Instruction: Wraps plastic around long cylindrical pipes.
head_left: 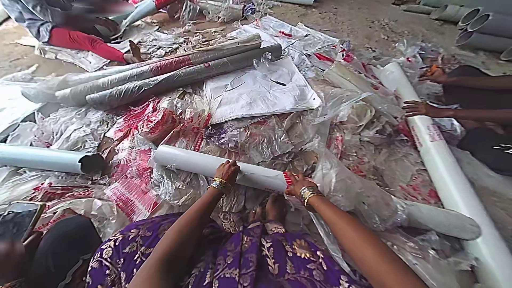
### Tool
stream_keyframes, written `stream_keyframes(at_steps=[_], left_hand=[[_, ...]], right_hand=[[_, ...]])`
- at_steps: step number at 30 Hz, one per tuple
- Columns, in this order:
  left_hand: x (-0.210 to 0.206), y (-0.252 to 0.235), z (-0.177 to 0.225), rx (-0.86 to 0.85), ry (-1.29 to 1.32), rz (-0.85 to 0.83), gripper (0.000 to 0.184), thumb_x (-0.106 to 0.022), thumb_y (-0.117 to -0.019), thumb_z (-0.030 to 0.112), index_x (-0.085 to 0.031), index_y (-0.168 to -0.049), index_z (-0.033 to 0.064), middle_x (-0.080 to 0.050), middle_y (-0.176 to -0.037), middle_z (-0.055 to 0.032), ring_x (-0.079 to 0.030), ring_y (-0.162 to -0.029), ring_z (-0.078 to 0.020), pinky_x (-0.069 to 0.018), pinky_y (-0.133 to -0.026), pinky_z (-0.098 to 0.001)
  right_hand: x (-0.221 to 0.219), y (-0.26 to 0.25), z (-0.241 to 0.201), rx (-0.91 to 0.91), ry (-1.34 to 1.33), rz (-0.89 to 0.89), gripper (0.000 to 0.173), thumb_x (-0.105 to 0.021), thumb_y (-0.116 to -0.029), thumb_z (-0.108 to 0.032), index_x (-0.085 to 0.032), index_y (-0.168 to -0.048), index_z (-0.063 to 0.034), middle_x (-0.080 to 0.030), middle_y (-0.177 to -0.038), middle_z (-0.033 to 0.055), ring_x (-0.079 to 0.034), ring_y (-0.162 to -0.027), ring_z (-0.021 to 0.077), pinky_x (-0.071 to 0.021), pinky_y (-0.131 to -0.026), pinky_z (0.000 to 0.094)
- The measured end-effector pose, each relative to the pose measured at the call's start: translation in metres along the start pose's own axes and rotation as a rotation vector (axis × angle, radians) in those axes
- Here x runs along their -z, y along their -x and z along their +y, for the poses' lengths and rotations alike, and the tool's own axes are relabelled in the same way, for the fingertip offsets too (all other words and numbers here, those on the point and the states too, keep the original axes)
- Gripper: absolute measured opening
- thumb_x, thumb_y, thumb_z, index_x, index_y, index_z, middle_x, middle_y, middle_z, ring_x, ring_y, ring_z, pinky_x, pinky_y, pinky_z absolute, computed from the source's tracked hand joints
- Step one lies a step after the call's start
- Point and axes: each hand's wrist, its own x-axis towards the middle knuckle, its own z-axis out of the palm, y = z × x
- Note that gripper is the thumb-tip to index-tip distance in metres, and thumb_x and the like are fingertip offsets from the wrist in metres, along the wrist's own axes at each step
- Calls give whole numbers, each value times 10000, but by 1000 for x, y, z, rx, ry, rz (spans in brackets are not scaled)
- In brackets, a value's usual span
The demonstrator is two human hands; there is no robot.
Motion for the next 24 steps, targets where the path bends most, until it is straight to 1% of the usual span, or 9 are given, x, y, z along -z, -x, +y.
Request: stream_keyframes(at_steps=[3,6,9,12,14,16,18,21,24], left_hand=[[-1,2,-1,-44,-5,22,337,-450,-1071,145,-685,-1234,-34,-626,-1347,-225,-552,-1325,-397,-433,-1097,-550],[0,2,-1,-43,11,11,352,-472,-1066,193,-682,-1257,-17,-620,-1369,-208,-542,-1339,-385,-426,-1108,-538],[-4,2,-4,-60,13,50,322,-474,-1058,131,-692,-1231,-29,-633,-1349,-216,-555,-1327,-388,-426,-1113,-530],[-8,-2,-3,-102,-55,108,307,-471,-1041,104,-688,-1190,-54,-628,-1349,-221,-525,-1356,-391,-365,-1148,-551],[-11,-4,1,-87,-66,142,317,-459,-1037,93,-683,-1202,-57,-585,-1433,-205,-465,-1423,-387,-297,-1190,-578],[-12,-6,5,-26,-24,139,332,-441,-1034,94,-685,-1211,-45,-544,-1495,-170,-420,-1465,-357,-268,-1212,-561],[-7,-9,7,40,89,99,335,-465,-1031,135,-683,-1243,-6,-524,-1516,-145,-402,-1473,-342,-291,-1201,-550],[4,-11,-2,24,250,111,283,-540,-1031,153,-703,-1218,19,-580,-1450,-171,-469,-1418,-370,-362,-1145,-587],[17,-7,-10,-15,239,72,281,-606,-1015,126,-708,-1266,53,-614,-1414,-170,-499,-1395,-368,-348,-1167,-575]], right_hand=[[1,0,0,-3,1,4,902,-604,-1014,-524,-60,-1683,-261,-189,-1657,341,-537,-1282,564,-475,-1002,658],[2,0,0,-1,9,-2,900,-596,-1018,-527,-56,-1684,-252,-178,-1661,339,-543,-1278,560,-480,-998,656],[1,-1,-1,-1,7,2,909,-606,-1012,-524,-60,-1684,-243,-177,-1662,340,-542,-1280,559,-476,-1002,656],[0,-1,-1,-4,7,3,908,-603,-1014,-526,-55,-1683,-252,-165,-1664,343,-542,-1283,558,-477,-1002,655],[1,1,-1,-8,8,3,907,-604,-1013,-525,-56,-1683,-255,-174,-1661,346,-543,-1280,558,-477,-1000,654],[2,3,-2,-11,10,-5,913,-602,-1014,-526,-46,-1683,-252,-169,-1661,347,-543,-1279,558,-480,-998,648],[3,3,-2,-12,16,-4,911,-599,-1014,-527,-44,-1683,-257,-175,-1661,344,-550,-1275,552,-484,-995,647],[1,1,-1,-10,12,-1,914,-603,-1013,-527,-42,-1683,-258,-191,-1652,351,-550,-1269,557,-477,-992,658],[0,0,-1,-1,-1,19,917,-619,-1005,-525,-64,-1684,-255,-213,-1642,358,-544,-1269,569,-473,-993,670]])
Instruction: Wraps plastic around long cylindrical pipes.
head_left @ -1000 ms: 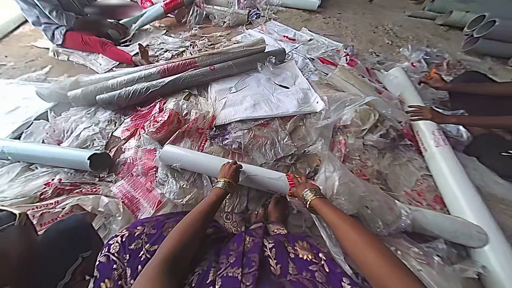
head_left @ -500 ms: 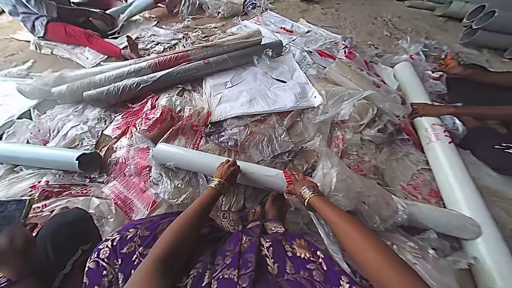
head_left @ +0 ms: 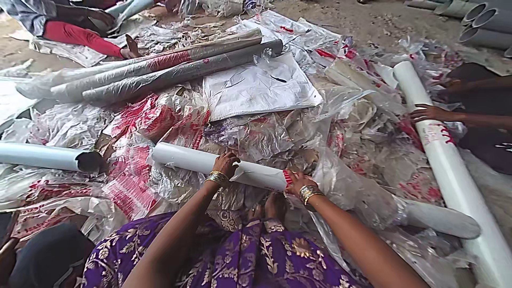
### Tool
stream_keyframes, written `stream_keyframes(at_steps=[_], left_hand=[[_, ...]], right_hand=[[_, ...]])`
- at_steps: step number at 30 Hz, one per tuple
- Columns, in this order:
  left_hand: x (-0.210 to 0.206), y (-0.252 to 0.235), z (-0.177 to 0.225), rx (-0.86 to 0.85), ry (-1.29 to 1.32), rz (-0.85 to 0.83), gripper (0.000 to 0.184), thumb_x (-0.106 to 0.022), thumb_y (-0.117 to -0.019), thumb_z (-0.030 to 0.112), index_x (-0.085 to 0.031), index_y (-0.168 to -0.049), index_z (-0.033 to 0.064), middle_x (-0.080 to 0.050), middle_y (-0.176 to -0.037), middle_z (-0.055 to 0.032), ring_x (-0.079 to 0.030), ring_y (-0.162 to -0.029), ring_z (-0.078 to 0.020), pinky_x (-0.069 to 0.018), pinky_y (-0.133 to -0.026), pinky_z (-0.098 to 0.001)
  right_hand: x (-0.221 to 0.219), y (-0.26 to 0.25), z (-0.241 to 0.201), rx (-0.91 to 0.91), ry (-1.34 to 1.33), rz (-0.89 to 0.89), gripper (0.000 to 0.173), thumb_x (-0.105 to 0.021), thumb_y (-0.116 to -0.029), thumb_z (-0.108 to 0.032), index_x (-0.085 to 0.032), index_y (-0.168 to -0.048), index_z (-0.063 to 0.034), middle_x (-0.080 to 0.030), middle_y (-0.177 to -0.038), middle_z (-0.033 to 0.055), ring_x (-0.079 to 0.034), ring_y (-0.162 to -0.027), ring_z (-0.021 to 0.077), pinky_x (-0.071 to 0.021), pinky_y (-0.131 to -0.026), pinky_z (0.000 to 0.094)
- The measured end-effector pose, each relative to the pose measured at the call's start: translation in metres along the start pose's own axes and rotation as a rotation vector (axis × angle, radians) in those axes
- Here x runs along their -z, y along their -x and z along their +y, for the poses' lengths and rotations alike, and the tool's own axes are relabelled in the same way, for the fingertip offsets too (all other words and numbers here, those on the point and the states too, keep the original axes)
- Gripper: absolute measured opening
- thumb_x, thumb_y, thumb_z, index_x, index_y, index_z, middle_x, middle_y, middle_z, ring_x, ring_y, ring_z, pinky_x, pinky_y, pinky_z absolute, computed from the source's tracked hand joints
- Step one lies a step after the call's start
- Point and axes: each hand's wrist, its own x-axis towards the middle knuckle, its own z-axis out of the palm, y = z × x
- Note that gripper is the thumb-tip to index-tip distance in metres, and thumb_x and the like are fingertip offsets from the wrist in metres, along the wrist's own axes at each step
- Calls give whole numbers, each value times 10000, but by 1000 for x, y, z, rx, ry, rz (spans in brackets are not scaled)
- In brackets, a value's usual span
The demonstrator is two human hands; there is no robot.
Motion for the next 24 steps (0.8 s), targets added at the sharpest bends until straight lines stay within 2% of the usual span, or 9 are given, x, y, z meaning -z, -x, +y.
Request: stream_keyframes(at_steps=[4,9,14,19,24], left_hand=[[-7,1,-4,-10,-82,-78,285,-636,-1004,140,-724,-1265,68,-625,-1388,-185,-510,-1375,-378,-358,-1173,-544],[-23,4,1,-80,-248,14,278,-501,-1015,44,-732,-1160,-11,-648,-1345,-185,-530,-1358,-363,-344,-1175,-533],[-28,3,10,-86,-317,23,325,-445,-1025,62,-678,-1210,-70,-551,-1476,-200,-435,-1448,-377,-267,-1213,-563],[-33,5,6,15,-267,6,368,-403,-1049,93,-618,-1307,-57,-541,-1476,-205,-452,-1434,-371,-331,-1183,-537],[-17,4,-4,-46,-140,-54,297,-525,-1041,105,-689,-1269,10,-612,-1396,-191,-518,-1376,-371,-414,-1144,-516]], right_hand=[[0,2,-1,-2,3,-3,913,-612,-1010,-521,-57,-1684,-253,-200,-1646,356,-549,-1259,568,-477,-987,665],[-1,2,-2,-9,15,-11,923,-610,-1007,-534,-50,-1684,-251,-168,-1662,344,-554,-1255,564,-483,-981,662],[0,3,-1,-17,11,-3,916,-602,-1010,-535,-45,-1683,-260,-168,-1663,343,-563,-1249,557,-488,-983,653],[-2,3,-3,-23,10,-13,917,-606,-1012,-522,-38,-1683,-262,-157,-1668,341,-559,-1254,560,-482,-984,658],[-4,1,-1,-12,12,-1,914,-606,-1012,-525,-47,-1684,-255,-172,-1657,352,-555,-1256,564,-485,-986,656]])
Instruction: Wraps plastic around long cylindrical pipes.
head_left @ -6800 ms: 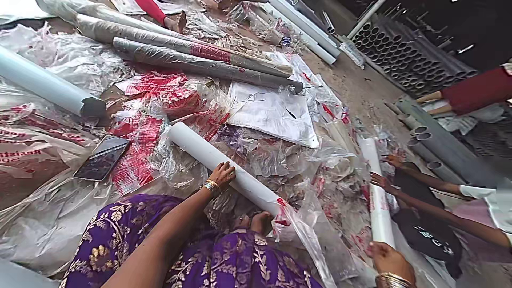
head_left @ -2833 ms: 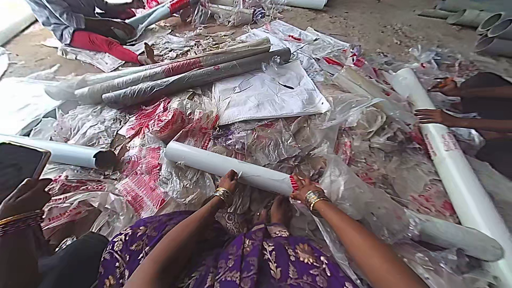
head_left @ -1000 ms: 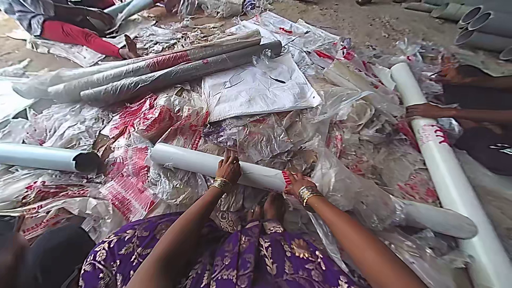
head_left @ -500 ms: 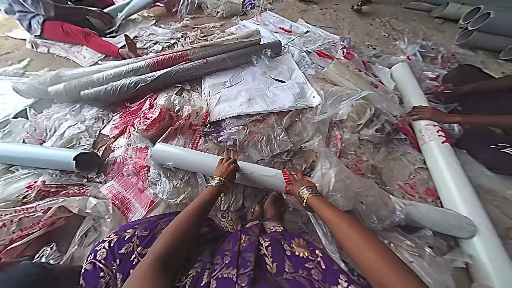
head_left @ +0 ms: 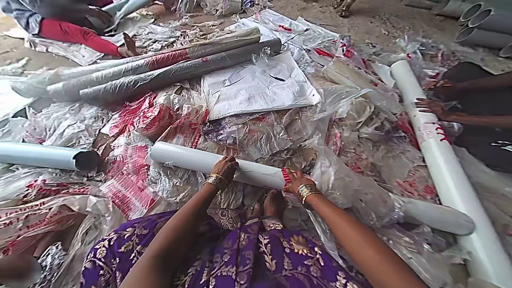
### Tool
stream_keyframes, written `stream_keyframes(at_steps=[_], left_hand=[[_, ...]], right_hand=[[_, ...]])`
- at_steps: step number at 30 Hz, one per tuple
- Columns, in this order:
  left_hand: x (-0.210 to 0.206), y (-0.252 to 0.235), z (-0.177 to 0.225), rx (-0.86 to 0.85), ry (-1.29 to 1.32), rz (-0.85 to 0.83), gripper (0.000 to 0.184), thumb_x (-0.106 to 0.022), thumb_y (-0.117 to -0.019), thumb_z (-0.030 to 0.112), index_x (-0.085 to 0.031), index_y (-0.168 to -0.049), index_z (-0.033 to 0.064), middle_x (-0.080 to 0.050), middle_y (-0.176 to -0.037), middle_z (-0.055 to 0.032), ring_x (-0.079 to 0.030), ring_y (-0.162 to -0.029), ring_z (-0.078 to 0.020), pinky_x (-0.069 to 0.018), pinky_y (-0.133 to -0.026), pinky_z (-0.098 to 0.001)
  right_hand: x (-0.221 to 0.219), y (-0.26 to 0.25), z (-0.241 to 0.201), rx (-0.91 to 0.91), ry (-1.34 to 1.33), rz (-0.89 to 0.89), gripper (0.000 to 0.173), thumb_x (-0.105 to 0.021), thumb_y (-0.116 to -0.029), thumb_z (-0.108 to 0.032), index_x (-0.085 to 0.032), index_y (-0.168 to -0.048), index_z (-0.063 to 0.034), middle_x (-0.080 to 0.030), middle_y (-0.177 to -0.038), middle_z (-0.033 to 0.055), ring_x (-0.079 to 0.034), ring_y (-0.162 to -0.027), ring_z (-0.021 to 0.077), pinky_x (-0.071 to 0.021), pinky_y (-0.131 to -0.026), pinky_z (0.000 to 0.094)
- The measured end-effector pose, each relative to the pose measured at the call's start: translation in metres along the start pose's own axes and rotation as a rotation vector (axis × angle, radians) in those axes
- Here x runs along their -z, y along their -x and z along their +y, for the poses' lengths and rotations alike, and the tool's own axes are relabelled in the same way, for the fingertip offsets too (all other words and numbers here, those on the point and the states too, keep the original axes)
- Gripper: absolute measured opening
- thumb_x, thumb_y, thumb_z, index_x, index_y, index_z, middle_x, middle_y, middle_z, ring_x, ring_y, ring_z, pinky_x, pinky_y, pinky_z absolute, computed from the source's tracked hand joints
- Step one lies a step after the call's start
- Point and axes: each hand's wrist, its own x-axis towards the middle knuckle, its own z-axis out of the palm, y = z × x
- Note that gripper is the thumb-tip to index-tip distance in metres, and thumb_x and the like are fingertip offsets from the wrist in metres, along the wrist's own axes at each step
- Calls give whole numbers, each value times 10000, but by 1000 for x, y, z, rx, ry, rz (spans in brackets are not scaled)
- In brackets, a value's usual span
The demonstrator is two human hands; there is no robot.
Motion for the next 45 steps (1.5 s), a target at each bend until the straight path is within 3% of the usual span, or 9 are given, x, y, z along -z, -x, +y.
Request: stream_keyframes(at_steps=[6,13,19,21,23,26,33,39,45], left_hand=[[-2,-2,8,-21,-99,-19,306,-451,-1056,74,-698,-1213,-14,-624,-1367,-196,-530,-1356,-389,-460,-1070,-562],[-20,-3,19,29,-219,57,374,-390,-1034,28,-574,-1326,-117,-464,-1554,-234,-393,-1483,-391,-318,-1193,-537],[-5,-4,29,105,17,-92,382,-404,-1084,162,-593,-1363,-18,-436,-1569,-187,-326,-1498,-399,-332,-1131,-620],[6,-3,23,-26,221,-142,330,-466,-1085,161,-636,-1278,-44,-484,-1502,-233,-386,-1443,-424,-339,-1122,-623],[10,-4,10,-156,425,-87,318,-508,-1068,132,-648,-1216,-111,-566,-1382,-284,-515,-1331,-370,-395,-1129,-478],[15,-3,4,-49,607,43,346,-499,-1075,116,-597,-1281,-144,-605,-1335,-311,-595,-1256,-336,-434,-1111,-408],[-8,-2,36,93,95,8,378,-620,-1027,270,-668,-1335,57,-626,-1387,-175,-542,-1339,-364,-402,-1124,-541],[-22,-9,54,36,-129,3,302,-464,-1030,20,-687,-1228,-22,-626,-1360,-203,-538,-1334,-381,-391,-1119,-532],[-23,-12,68,199,-134,-70,406,-466,-989,-50,-571,-1381,-26,-517,-1474,-248,-470,-1399,-415,-406,-1108,-552]], right_hand=[[0,0,1,-4,4,1,923,-604,-1003,-552,-47,-1683,-270,-169,-1665,339,-558,-1257,558,-490,-983,652],[0,-1,0,-5,7,1,925,-603,-1006,-547,-38,-1683,-267,-169,-1665,338,-558,-1258,558,-492,-983,648],[1,1,0,-3,9,-10,934,-602,-1005,-550,-29,-1683,-258,-171,-1661,343,-547,-1268,560,-485,-987,651],[3,2,0,2,2,-8,925,-601,-1010,-540,-35,-1683,-254,-173,-1658,349,-551,-1262,561,-485,-985,650],[3,1,1,7,-6,-4,922,-608,-1008,-534,-46,-1683,-252,-170,-1659,348,-547,-1266,563,-483,-987,655],[2,1,1,8,-5,-4,928,-609,-1006,-537,-42,-1683,-251,-172,-1657,350,-542,-1269,567,-480,-988,658],[2,0,1,10,-13,-7,924,-609,-1006,-537,-48,-1684,-254,-159,-1659,353,-537,-1271,572,-477,-990,664],[2,3,2,12,-8,-8,911,-598,-1014,-531,-48,-1684,-249,-165,-1661,349,-538,-1276,567,-479,-992,656],[3,3,3,13,-24,-5,924,-618,-1002,-533,-61,-1684,-252,-159,-1664,348,-531,-1286,570,-476,-992,666]])
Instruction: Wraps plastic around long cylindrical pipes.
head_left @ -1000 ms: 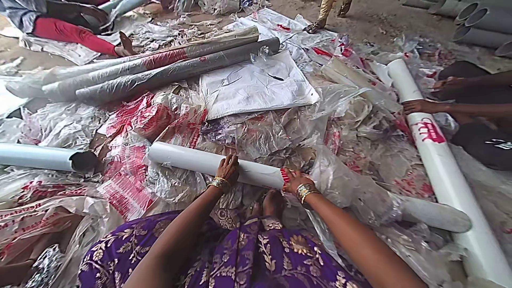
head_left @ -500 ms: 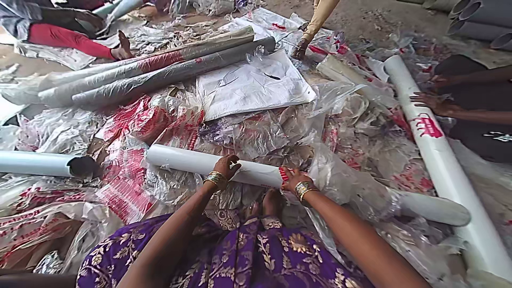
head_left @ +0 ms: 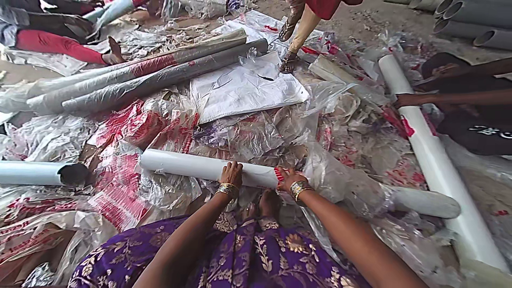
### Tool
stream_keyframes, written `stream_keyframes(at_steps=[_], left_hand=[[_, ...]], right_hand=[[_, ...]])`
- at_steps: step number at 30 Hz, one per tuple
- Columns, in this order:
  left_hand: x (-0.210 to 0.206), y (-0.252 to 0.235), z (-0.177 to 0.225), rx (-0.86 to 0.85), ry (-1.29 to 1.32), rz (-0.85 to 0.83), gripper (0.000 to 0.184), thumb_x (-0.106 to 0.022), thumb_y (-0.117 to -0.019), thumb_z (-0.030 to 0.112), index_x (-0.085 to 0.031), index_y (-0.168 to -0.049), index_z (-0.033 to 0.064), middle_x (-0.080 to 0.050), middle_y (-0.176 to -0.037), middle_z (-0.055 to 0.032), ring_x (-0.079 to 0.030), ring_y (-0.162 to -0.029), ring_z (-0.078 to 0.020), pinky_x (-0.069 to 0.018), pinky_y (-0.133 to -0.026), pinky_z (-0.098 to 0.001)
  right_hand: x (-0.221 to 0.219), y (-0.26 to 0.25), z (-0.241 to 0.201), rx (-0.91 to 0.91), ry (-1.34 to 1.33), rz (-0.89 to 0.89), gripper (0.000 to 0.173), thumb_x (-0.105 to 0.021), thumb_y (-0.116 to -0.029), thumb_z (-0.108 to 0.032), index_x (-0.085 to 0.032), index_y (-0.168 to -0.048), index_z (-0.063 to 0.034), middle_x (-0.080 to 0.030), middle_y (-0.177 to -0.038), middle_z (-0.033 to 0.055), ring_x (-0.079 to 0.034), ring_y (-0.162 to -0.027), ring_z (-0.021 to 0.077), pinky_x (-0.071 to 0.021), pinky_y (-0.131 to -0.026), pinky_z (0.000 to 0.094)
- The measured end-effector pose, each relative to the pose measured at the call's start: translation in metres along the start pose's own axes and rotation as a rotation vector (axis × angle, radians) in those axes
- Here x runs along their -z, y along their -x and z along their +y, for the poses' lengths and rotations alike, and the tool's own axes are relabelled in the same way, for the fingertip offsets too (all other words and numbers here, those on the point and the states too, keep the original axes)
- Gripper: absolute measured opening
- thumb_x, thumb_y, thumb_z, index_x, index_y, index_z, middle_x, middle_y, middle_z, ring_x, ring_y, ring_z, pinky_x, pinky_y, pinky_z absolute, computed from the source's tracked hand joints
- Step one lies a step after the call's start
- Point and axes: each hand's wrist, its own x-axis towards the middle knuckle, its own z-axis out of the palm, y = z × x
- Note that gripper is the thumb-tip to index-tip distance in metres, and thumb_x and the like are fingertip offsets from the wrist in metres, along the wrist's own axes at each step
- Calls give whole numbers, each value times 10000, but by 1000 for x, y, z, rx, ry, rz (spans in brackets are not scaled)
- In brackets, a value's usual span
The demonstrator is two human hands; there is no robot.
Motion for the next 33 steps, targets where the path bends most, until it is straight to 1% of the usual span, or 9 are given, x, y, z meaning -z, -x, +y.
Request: stream_keyframes(at_steps=[3,8,11,15,19,21,26,30,33], left_hand=[[5,9,18,-43,65,-108,379,-496,-987,-17,-566,-1358,-35,-580,-1410,-239,-502,-1376,-398,-399,-1118,-550],[-5,36,61,-429,100,-282,294,-486,-1050,58,-605,-1298,-46,-603,-1353,-254,-521,-1340,-429,-418,-1083,-597],[-11,45,55,-587,50,-139,287,-498,-1044,67,-639,-1280,-14,-623,-1303,-243,-546,-1297,-425,-413,-1078,-590],[-8,44,33,-716,181,254,215,-558,-1016,108,-718,-1125,12,-709,-1189,-191,-642,-1194,-390,-460,-1048,-564],[13,24,14,-488,523,414,222,-556,-1006,72,-706,-1094,-68,-712,-1139,-237,-661,-1132,-386,-484,-1046,-482],[19,15,6,-327,477,284,311,-526,-1051,165,-663,-1218,-59,-685,-1222,-230,-647,-1175,-356,-470,-1080,-446],[7,9,35,-169,163,-65,583,-600,-1026,445,-533,-1441,41,-590,-1410,-202,-537,-1340,-391,-444,-1084,-558],[-2,4,63,-111,67,-136,371,-503,-1067,149,-561,-1393,-17,-564,-1431,-245,-516,-1372,-413,-441,-1103,-553],[5,10,87,39,225,-249,348,-488,-1060,152,-600,-1343,-17,-600,-1402,-237,-558,-1349,-382,-461,-1092,-554]], right_hand=[[0,-1,1,5,-6,4,927,-622,-997,-541,-65,-1683,-260,-161,-1662,350,-533,-1281,571,-478,-987,668],[0,0,0,3,-5,2,917,-621,-1004,-524,-64,-1683,-260,-158,-1665,344,-518,-1302,567,-470,-1002,665],[0,0,0,0,-1,0,919,-621,-1004,-522,-61,-1683,-260,-154,-1669,338,-519,-1301,567,-469,-1004,663],[0,0,0,8,1,1,922,-617,-1004,-529,-61,-1683,-249,-166,-1661,350,-522,-1299,564,-464,-1004,669],[-1,1,1,12,-17,9,925,-624,-1001,-526,-63,-1684,-252,-164,-1663,347,-530,-1285,572,-469,-997,670],[0,1,1,15,-19,18,929,-633,-996,-523,-69,-1684,-253,-186,-1653,349,-539,-1274,567,-480,-991,663],[-2,1,1,13,-9,22,915,-629,-1004,-509,-67,-1683,-265,-182,-1660,337,-556,-1260,554,-494,-980,650],[-4,-4,3,16,-23,30,885,-622,-1018,-465,-70,-1683,-274,-165,-1674,319,-539,-1283,558,-480,-996,663],[-3,-3,3,8,-17,14,910,-614,-1011,-506,-46,-1683,-275,-145,-1677,324,-532,-1289,559,-478,-999,656]])
